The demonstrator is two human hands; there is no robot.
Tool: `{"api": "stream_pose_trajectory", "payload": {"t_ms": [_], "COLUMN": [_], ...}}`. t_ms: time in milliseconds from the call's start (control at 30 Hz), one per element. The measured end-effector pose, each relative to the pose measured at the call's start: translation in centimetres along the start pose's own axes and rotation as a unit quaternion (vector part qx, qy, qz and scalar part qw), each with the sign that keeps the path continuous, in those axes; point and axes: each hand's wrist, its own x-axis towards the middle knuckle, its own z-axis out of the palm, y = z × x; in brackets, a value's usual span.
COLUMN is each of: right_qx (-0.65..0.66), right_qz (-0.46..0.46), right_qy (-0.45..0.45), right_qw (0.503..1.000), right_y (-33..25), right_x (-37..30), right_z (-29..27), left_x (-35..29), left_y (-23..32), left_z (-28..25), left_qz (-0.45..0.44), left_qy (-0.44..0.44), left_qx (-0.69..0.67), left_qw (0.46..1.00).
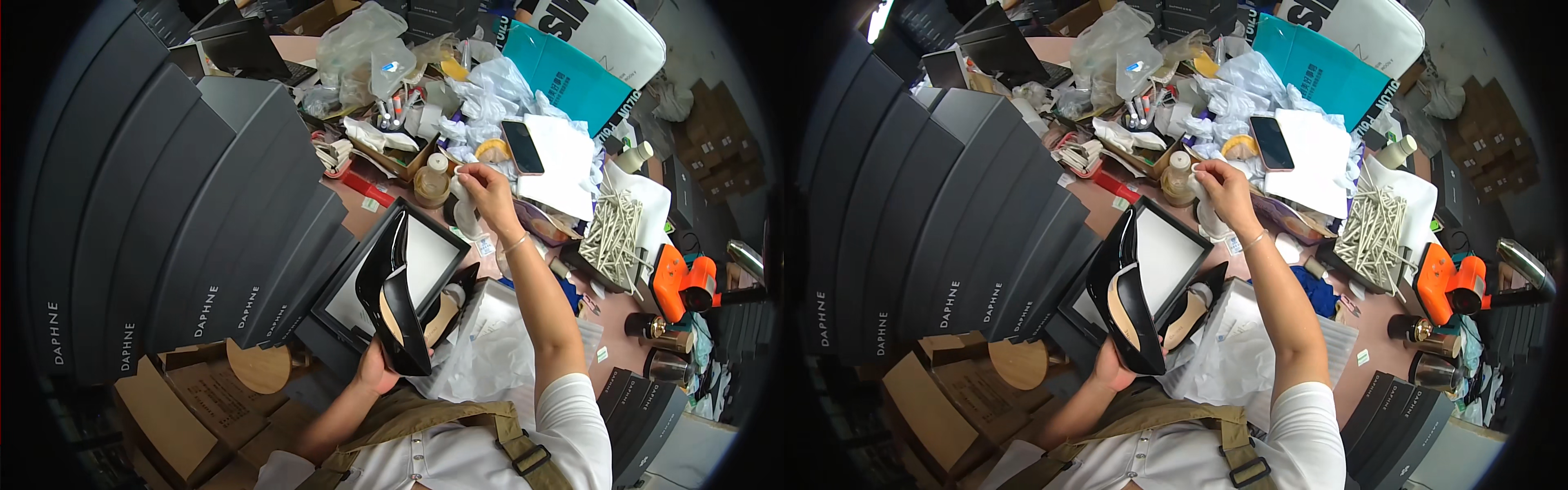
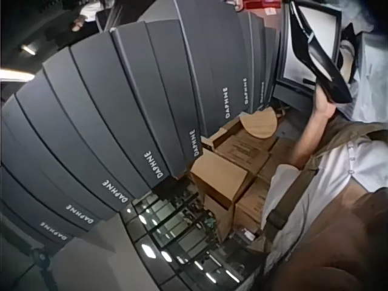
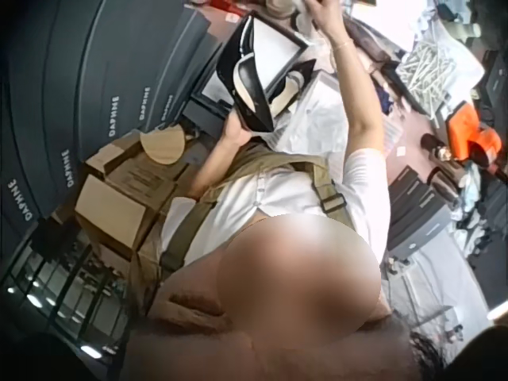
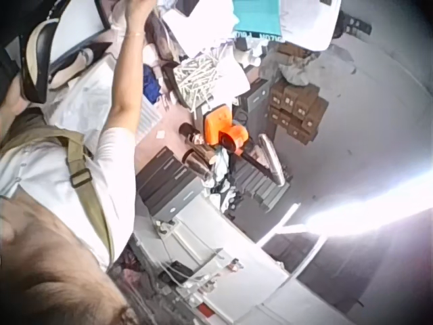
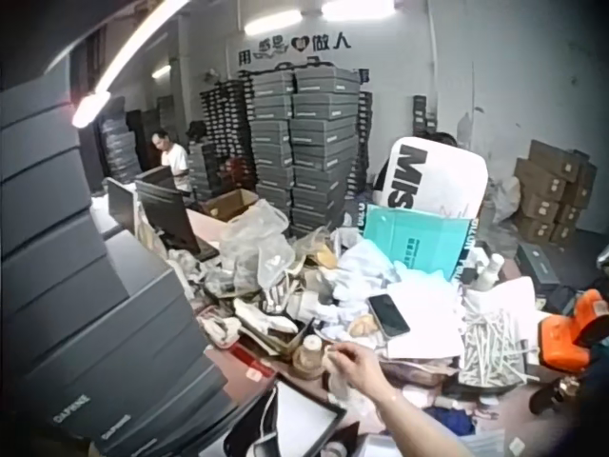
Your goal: Taking high-heeled shoes out of boxes, wiping them with a cloth, and inspecting them before re-packing.
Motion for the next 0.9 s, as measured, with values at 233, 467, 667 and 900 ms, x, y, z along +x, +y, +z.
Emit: {"api": "stream_pose_trajectory", "payload": {"t_ms": [233,467,667,900], "right_qx": [-0.268,-0.397,-0.296,0.16], "right_qz": [-0.191,-0.27,-0.193,-0.111], "right_qy": [0.075,0.101,0.091,0.39], "right_qw": [0.942,0.871,0.931,0.9], "right_y": [1.8,3.1,5.8,2.6], "right_x": [4.2,2.7,3.2,-1.6], "right_z": [3.2,5.1,5.3,1.5], "left_x": [0.1,0.5,0.4,-0.2], "left_y": [0.9,1.9,2.1,1.0], "left_z": [-0.9,-0.6,0.1,-1.9], "left_qz": [-0.006,0.004,0.004,-0.023], "left_qy": [-0.031,-0.077,-0.025,0.021], "left_qx": [-0.02,-0.038,-0.001,-0.062], "left_qw": [0.999,0.996,1.0,0.998]}}
